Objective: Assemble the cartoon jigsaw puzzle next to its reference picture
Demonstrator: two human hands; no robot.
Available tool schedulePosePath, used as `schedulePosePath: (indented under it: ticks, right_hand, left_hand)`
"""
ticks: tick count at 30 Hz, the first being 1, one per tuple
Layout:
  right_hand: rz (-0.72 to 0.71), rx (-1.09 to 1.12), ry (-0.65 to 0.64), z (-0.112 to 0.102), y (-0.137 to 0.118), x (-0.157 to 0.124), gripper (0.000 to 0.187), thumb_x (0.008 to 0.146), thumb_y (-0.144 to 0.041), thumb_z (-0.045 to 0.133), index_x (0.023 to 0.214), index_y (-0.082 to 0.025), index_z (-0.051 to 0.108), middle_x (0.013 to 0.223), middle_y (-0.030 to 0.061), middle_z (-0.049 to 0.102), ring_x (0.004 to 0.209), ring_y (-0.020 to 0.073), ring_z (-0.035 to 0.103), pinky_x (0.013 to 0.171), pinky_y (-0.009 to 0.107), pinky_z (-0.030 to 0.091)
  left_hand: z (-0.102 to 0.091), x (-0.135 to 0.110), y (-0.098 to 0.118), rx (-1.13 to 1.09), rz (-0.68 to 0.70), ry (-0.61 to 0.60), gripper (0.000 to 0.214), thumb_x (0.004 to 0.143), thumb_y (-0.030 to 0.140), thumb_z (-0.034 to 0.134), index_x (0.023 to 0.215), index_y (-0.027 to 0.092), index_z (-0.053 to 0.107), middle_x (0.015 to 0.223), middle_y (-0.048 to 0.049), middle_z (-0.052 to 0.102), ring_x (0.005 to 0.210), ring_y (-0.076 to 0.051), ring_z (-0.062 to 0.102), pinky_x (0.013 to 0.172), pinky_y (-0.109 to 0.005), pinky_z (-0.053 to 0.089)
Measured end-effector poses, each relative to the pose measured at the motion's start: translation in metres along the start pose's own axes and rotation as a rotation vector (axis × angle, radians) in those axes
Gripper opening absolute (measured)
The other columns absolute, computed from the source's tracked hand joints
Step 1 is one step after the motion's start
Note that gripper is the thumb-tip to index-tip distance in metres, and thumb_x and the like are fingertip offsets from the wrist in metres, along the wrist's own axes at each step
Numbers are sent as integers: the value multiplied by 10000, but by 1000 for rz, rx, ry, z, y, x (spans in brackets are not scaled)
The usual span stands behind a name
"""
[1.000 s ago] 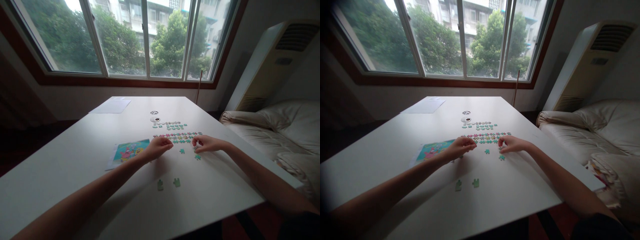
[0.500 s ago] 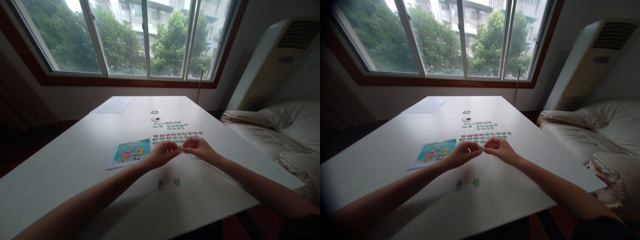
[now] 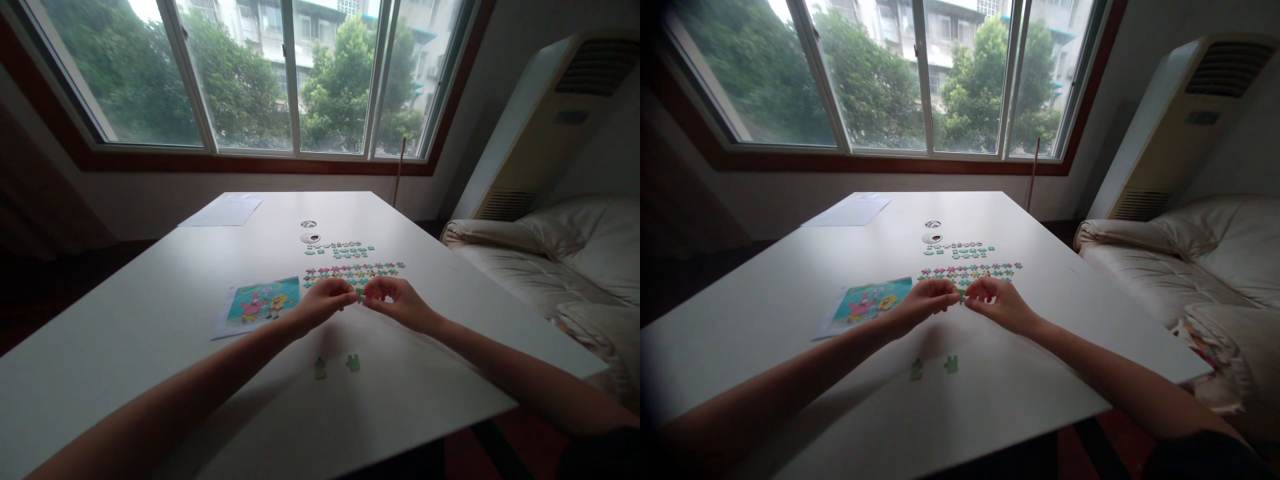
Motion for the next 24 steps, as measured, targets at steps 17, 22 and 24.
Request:
schedulePosePath:
  ticks: [17, 22, 24]
  right_hand:
    - [-410, -558, 136, -15, -31, -9, 191, 790, -347, 603, 914, -203, 616, 722, 20, 644, 664, 141, 576, 680, 285, 429]
    - [-377, -639, -135, -23, -20, -5, 174, 780, -328, 607, 883, -190, 629, 785, 29, 652, 720, 147, 577, 698, 283, 423]
    - [-291, -653, -266, -27, -9, -4, 168, 770, -326, 615, 870, -192, 636, 803, 31, 650, 726, 148, 576, 687, 273, 428]
  left_hand:
    - [9, -2, -2, -46, -9, -57, 300, 765, 425, 559, 683, 138, 533, 542, 38, 451, 488, -67, 401, 460, -191, 307]
    - [6, -1, -2, 196, 103, -43, 224, 798, 348, 542, 797, 132, 601, 653, 4, 538, 587, -101, 465, 543, -217, 382]
    - [6, -3, 0, 309, 150, -51, 192, 811, 306, 534, 819, 136, 624, 685, -11, 560, 605, -114, 474, 569, -235, 391]
Point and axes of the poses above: each hand's wrist, its own x-axis towards the middle knuckle, its own z-axis out of the palm, y = z × x, the point moved 5 cm from there along x, towards the middle knuckle
